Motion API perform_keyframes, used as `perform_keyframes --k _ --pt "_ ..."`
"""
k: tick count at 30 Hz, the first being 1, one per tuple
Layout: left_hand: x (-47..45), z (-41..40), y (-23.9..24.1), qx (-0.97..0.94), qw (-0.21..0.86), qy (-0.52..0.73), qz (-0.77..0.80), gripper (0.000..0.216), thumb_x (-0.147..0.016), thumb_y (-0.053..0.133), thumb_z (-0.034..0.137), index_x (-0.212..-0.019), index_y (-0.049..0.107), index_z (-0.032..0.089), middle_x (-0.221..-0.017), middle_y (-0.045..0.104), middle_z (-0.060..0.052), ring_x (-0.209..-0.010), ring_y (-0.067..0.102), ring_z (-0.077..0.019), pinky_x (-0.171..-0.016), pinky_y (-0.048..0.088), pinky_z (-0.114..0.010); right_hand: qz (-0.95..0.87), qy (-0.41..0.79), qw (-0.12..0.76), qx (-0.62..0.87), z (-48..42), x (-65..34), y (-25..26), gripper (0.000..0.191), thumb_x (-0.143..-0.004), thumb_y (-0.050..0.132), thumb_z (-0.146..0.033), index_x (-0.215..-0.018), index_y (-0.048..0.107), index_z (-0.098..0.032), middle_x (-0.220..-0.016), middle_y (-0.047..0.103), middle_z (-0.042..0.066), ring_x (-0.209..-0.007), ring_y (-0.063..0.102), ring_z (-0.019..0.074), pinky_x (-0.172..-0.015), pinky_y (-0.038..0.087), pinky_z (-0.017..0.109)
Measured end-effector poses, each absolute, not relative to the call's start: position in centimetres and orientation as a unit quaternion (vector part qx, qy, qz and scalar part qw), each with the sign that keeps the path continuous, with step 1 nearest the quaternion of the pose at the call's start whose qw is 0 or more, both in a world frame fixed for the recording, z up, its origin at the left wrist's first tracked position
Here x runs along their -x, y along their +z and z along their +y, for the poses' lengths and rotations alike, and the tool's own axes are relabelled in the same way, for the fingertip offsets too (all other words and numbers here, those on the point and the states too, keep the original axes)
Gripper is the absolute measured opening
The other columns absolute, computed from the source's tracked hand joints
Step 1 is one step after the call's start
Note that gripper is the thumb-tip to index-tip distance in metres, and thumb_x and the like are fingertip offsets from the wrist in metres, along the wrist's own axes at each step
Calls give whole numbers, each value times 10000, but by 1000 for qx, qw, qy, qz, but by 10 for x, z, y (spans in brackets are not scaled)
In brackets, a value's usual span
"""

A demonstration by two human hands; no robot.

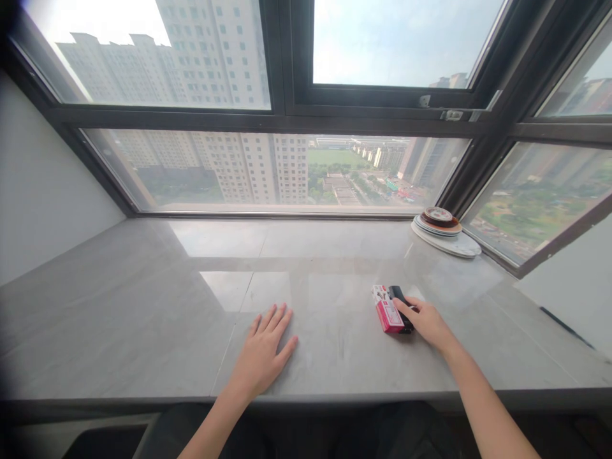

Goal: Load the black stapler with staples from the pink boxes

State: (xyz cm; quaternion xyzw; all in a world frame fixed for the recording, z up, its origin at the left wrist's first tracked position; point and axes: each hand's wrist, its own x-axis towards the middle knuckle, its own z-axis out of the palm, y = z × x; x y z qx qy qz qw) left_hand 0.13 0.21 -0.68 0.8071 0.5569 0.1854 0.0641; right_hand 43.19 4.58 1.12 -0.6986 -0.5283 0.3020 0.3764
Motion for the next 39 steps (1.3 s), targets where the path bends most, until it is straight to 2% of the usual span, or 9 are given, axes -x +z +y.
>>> perform_keyframes --k 5,10,15,18,22,27,34,39 --pt "-2 2 -8 -805 70 190 558 554 -1062 366 502 -1595 340 354 -1701 263 12 -1590 185 -256 -1277 192 -544 -537 356 386 660 36 -349 7 627 -825 648 -657 -1147 787 -137 -803 767 57 -660 645 195 -566 460 265" --pt "1 1 -3 -785 120 239 559 540 -1079 335 499 -1579 366 296 -1649 388 -37 -1560 274 -231 -1282 200 -490 -547 283 443 652 33 -243 -1 582 -866 596 -668 -1068 807 -165 -887 774 71 -726 666 213 -648 511 284" --pt "0 -7 12 -717 165 355 577 525 -1060 404 478 -1543 385 271 -1538 503 -80 -1435 460 -235 -1198 366 -439 -580 262 448 628 37 -175 -4 545 -905 555 -658 -1090 805 -210 -874 767 64 -733 658 211 -701 515 293" --pt "-18 -10 19 -683 130 384 608 550 -1031 461 464 -1526 386 235 -1456 534 -122 -1362 503 -276 -1141 411 -454 -578 256 450 630 38 -174 -4 540 -900 554 -662 -1020 811 -203 -826 751 60 -692 640 202 -671 502 287" --pt "-46 -5 20 -657 70 339 670 657 -946 577 430 -1523 375 190 -1360 554 -164 -1280 524 -346 -1036 446 -498 -566 246 456 641 32 -203 -5 584 -897 549 -687 -970 800 -165 -793 733 69 -674 619 205 -648 482 289" --pt "-40 3 12 -657 87 320 677 539 -933 584 381 -1431 476 205 -1243 639 -133 -1152 615 -304 -980 465 -433 -570 232 453 645 19 -228 -9 600 -899 563 -704 -1032 790 -165 -774 713 49 -676 592 197 -646 455 278" --pt "31 32 16 -637 31 346 688 525 -918 618 410 -1397 524 218 -1290 630 -108 -1164 616 -276 -964 489 -371 -573 230 451 645 18 -227 -10 598 -902 563 -699 -1057 797 -172 -796 714 57 -686 594 199 -657 453 281" --pt "60 70 19 -625 3 305 719 369 -873 667 470 -1151 670 227 -1098 671 -88 -1075 611 -291 -937 481 -383 -572 229 454 644 19 -228 -11 589 -894 571 -691 -1057 798 -172 -784 712 60 -683 597 202 -644 449 280"
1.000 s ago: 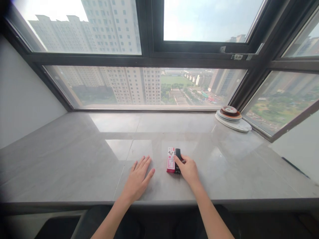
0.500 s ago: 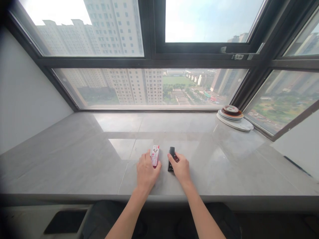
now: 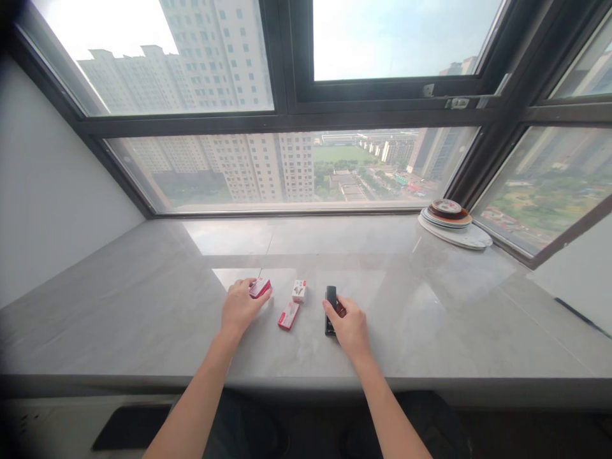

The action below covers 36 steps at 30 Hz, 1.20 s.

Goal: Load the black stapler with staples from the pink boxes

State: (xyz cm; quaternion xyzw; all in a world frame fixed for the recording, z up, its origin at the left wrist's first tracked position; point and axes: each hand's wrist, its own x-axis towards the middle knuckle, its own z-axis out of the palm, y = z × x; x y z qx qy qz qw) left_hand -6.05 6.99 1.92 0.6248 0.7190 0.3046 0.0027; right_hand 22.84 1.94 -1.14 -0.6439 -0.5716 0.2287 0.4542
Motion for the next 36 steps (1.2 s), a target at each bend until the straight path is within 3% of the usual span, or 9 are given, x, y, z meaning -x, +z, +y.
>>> perform_keyframes --k 6,11,17,21,25,28,31,36 --pt "68 53 19 -605 -29 323 727 338 -940 571 502 -1138 670 246 -1100 671 -86 -1091 591 -301 -955 448 -410 -571 231 452 646 20 -229 -13 562 -890 591 -686 -1060 790 -188 -780 694 46 -687 592 203 -651 451 284" --pt "85 6 6 -586 -42 267 764 281 -901 629 464 -1078 678 251 -1069 675 -76 -1044 587 -321 -875 445 -433 -567 238 449 648 21 -228 -13 566 -879 602 -687 -1052 782 -179 -748 651 33 -668 568 193 -641 448 285" --pt "34 -16 13 -632 -32 297 715 343 -995 531 439 -1284 651 298 -1208 609 -95 -1145 554 -310 -954 427 -453 -536 270 479 641 23 -226 -18 686 -842 680 -646 -1341 617 -179 -793 636 1 -622 555 160 -632 463 273" --pt "-21 -3 17 -705 25 279 652 385 -1009 514 484 -1353 621 348 -1187 605 -88 -1152 557 -299 -980 408 -459 -535 283 485 632 22 -225 -21 603 -832 698 -639 -1227 613 -191 -780 648 -6 -593 559 153 -608 457 269" --pt "-36 12 11 -690 20 264 673 553 -946 609 525 -1436 537 278 -1245 585 -123 -1189 526 -333 -1010 384 -495 -535 285 485 630 19 -225 -19 526 -842 694 -614 -1151 608 -198 -828 683 14 -588 566 152 -603 468 278" --pt "-28 10 7 -683 34 260 682 454 -911 666 477 -1291 610 235 -1201 603 -116 -1159 541 -324 -988 407 -477 -562 262 471 627 18 -230 -12 429 -860 683 -555 -1103 645 -204 -908 702 45 -666 604 173 -647 496 294" --pt "-21 -4 7 -728 77 257 631 299 -884 716 460 -1129 670 296 -1170 623 -66 -1126 565 -296 -990 423 -468 -626 220 438 606 18 -237 1 293 -873 667 -441 -1062 707 -222 -1001 707 61 -811 644 204 -759 520 320" --pt "-24 -25 12 -793 115 269 535 504 -819 807 476 -1288 631 418 -1528 470 -24 -1353 464 -327 -1128 372 -539 -712 239 375 542 18 -225 27 274 -893 597 -282 -1125 739 -250 -1105 707 55 -1042 663 220 -949 500 338"
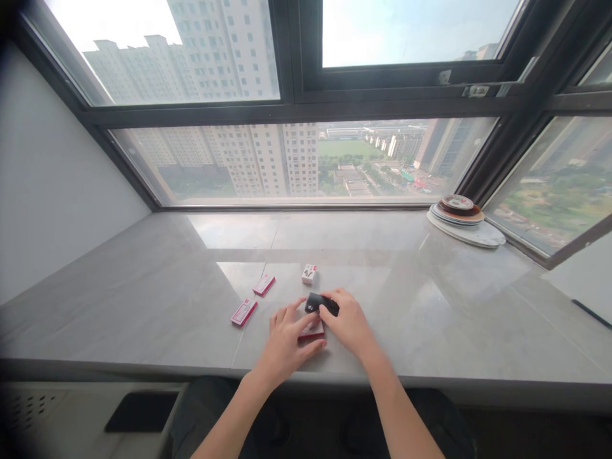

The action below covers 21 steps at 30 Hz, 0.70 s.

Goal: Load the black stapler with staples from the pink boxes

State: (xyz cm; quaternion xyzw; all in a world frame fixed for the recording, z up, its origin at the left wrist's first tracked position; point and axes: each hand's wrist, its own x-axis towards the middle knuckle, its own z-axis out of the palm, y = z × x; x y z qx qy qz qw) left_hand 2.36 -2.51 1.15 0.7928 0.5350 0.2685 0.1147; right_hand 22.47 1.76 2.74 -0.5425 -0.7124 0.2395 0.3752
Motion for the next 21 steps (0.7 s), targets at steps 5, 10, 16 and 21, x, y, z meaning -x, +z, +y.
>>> perform_keyframes --k 5,10,16,21 --pt "-12 -30 13 -810 133 249 514 515 -874 757 418 -1359 584 406 -1525 497 -23 -1407 451 -310 -1217 297 -574 -733 222 356 536 13 -186 34 268 -888 632 -315 -1137 716 -264 -1106 719 36 -1064 660 227 -1192 299 490" --pt "2 -30 14 -813 127 253 509 494 -894 722 334 -1371 593 348 -1474 556 -48 -1392 484 -299 -1188 378 -510 -682 185 392 589 12 -149 30 214 -807 749 -397 -966 708 -260 -965 723 35 -948 672 242 -1206 252 551" --pt "8 -27 10 -803 127 256 522 547 -927 675 351 -1457 542 366 -1585 469 -29 -1452 440 -288 -1193 396 -491 -451 395 586 546 24 -183 25 438 -890 584 -566 -1096 678 -191 -1112 745 122 -1031 696 271 -835 566 361" --pt "9 -27 8 -796 138 264 527 500 -936 651 324 -1427 565 358 -1615 434 -13 -1461 440 -270 -1195 403 -473 -316 494 612 531 15 -253 2 411 -930 503 -562 -1057 657 -203 -1202 728 137 -1088 706 282 -778 628 382"
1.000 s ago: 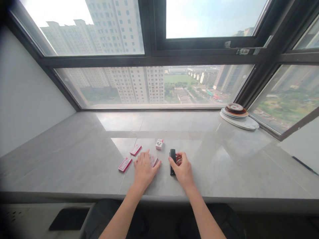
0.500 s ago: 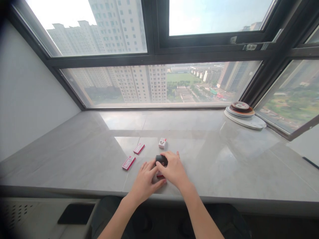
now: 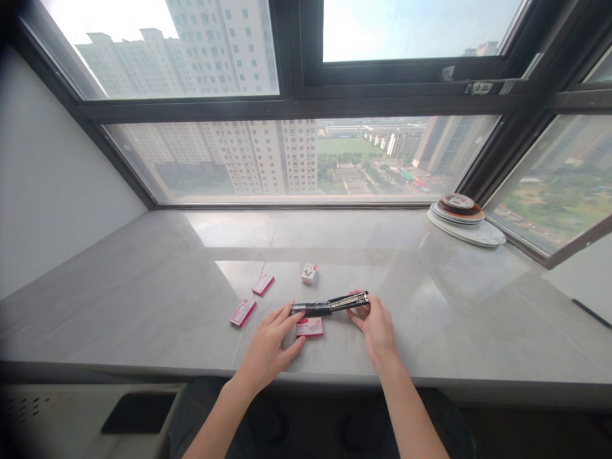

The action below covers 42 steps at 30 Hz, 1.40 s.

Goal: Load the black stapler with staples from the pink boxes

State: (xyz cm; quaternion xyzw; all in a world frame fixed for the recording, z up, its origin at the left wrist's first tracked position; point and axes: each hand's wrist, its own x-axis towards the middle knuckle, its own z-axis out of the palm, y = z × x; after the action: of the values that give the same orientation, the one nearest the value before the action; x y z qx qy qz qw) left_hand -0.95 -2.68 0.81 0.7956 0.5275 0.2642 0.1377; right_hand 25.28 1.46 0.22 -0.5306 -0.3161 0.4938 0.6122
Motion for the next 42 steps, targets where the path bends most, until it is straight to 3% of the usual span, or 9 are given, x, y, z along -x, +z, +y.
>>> perform_keyframes --k 3,5,8,14,23,28,33,37,42 --pt "10 -27 9 -782 158 276 536 418 -909 681 311 -1320 616 354 -1603 451 13 -1460 443 -254 -1187 415 -456 -310 536 536 574 -1 -272 -6 443 -916 559 -622 -1044 652 -208 -934 746 100 -696 719 210 -564 596 323" --pt "10 -27 9 -773 172 283 541 344 -896 696 305 -1233 644 346 -1595 462 23 -1457 448 -249 -1183 419 -454 -347 565 449 599 -9 -268 -5 487 -906 556 -663 -1010 649 -196 -728 691 50 -471 611 153 -406 475 254" --pt "10 -26 7 -762 193 296 542 323 -871 725 299 -1185 657 340 -1595 462 14 -1453 458 -252 -1183 421 -460 -438 596 332 585 -14 -242 0 490 -906 542 -669 -974 640 -194 -607 629 -8 -330 446 95 -332 282 203" --pt "15 -23 2 -750 222 316 537 315 -834 763 289 -1134 676 329 -1558 512 -8 -1424 504 -248 -1170 446 -434 -535 569 309 543 -7 -201 -2 429 -905 595 -606 -882 644 -181 -491 509 -64 -431 386 88 -451 258 203" --pt "20 -26 12 -769 234 295 516 289 -876 684 279 -1161 651 319 -1575 492 -12 -1471 446 -255 -1206 400 -481 -576 419 278 645 -15 -233 12 335 -860 639 -557 -816 647 -225 -526 556 -35 -453 428 142 -470 255 259" --pt "16 -28 6 -773 198 297 525 348 -875 679 275 -1216 626 317 -1582 485 -3 -1469 452 -230 -1226 378 -448 -643 317 290 634 -17 -213 39 340 -945 546 -513 -1153 685 -283 -551 603 -34 -549 560 204 -533 326 283" --pt "17 -27 4 -780 187 291 521 377 -865 690 269 -1235 639 320 -1578 489 -11 -1477 442 -247 -1246 351 -474 -649 378 306 585 0 -178 31 337 -937 563 -467 -1159 694 -250 -725 735 16 -719 682 228 -667 453 300" --pt "17 -27 6 -784 188 286 519 390 -874 677 259 -1254 633 331 -1590 473 -3 -1479 439 -246 -1247 351 -476 -578 452 353 580 8 -164 16 344 -899 604 -483 -1087 675 -204 -637 697 9 -601 642 205 -591 464 287" --pt "18 -26 7 -779 201 288 520 373 -874 686 271 -1238 629 332 -1579 488 2 -1486 429 -234 -1264 328 -464 -587 431 386 566 12 -155 16 256 -878 630 -436 -1001 653 -212 -526 587 -51 -509 532 159 -553 406 255"
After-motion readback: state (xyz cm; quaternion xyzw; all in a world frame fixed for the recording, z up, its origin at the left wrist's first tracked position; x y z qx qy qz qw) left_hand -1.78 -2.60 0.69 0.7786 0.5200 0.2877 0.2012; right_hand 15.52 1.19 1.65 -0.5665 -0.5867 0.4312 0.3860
